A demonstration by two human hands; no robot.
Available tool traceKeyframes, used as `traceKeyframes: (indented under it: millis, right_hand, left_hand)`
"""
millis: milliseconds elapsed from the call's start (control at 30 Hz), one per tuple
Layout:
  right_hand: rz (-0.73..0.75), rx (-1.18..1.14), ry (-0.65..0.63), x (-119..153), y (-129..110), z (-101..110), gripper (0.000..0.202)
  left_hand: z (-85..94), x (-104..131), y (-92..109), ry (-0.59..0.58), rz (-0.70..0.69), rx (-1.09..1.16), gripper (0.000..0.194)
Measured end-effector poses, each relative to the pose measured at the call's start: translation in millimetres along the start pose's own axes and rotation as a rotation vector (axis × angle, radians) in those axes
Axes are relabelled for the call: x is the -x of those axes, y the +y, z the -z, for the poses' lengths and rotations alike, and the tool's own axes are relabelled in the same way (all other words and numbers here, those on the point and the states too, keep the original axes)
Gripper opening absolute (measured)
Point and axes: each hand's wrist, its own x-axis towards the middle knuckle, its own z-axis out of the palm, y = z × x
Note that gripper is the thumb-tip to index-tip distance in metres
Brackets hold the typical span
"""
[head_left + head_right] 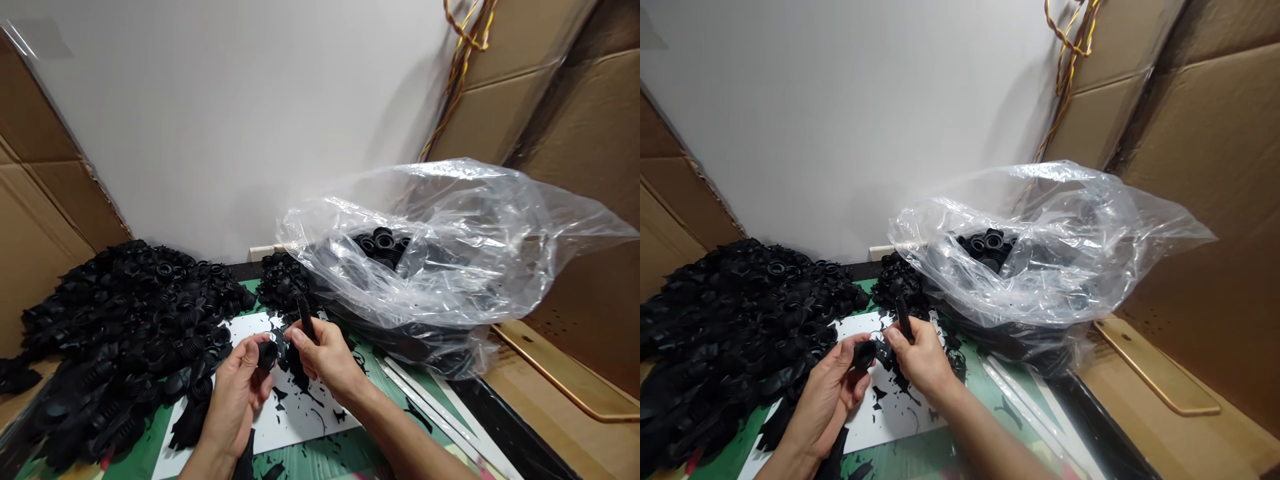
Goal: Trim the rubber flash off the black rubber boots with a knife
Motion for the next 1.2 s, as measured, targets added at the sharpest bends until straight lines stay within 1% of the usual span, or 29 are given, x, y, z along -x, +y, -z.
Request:
traceKeyframes:
  millis: [100,167,267,333,400,467,567,667,767,933,1100,1200]
  right_hand:
    - [0.097,-0.019,0.008,-0.6,-2.5,2.9,0.041]
    - [0.148,-0.013,0.015,-0.4,-4.7,5.4,0.042]
    - [0.113,0.032,-0.004,0.9,-4.6,7.8,0.039]
    - [0.096,0.132,-0.021,2.0,-2.3,7.0,0.033]
    - [0.098,0.23,-0.046,3.2,0.4,3.8,0.028]
    - [0.094,0.263,-0.072,4.3,2.4,-0.6,0.024]
    - [0.074,0.254,-0.08,5.6,3.8,-5.8,0.019]
    - [0.073,0.229,-0.085,6.8,5.5,-7.1,0.019]
    - [0.062,0.176,-0.089,8.5,7.6,-7.5,0.025]
    - [0.027,0.092,-0.154,11.7,7.8,-12.7,0.028]
    - [0.046,0.173,-0.091,11.8,5.0,-12.1,0.024]
    - [0.137,0.218,-0.008,11.0,-1.6,-3.2,0.021]
  left_hand:
    - [-1.1,0.7,2.2,0.045,-0.107,-0.039,0.051]
    - [0.0,0.3,2.7,0.052,-0.133,-0.07,0.05]
    - [2.7,-0.1,1.5,0.029,-0.11,-0.12,0.052]
    - [3.7,0.3,0.2,0.022,-0.094,-0.166,0.054]
    - [3.4,1.2,-0.9,0.021,-0.099,-0.21,0.052]
    - [2.2,2.3,-1.4,0.011,-0.127,-0.227,0.048]
    - [0.2,3.6,-0.9,-0.018,-0.171,-0.237,0.046]
    - [-0.2,4.1,-0.1,-0.038,-0.185,-0.264,0.042]
    - [0.6,4.4,0.0,-0.013,-0.188,-0.236,0.039]
    - [1.4,4.4,-1.4,0.037,-0.171,-0.169,0.036]
    - [3.8,1.3,-3.8,0.076,-0.194,-0.226,0.033]
    - [5.5,0.5,-4.2,0.1,-0.216,-0.277,0.032]
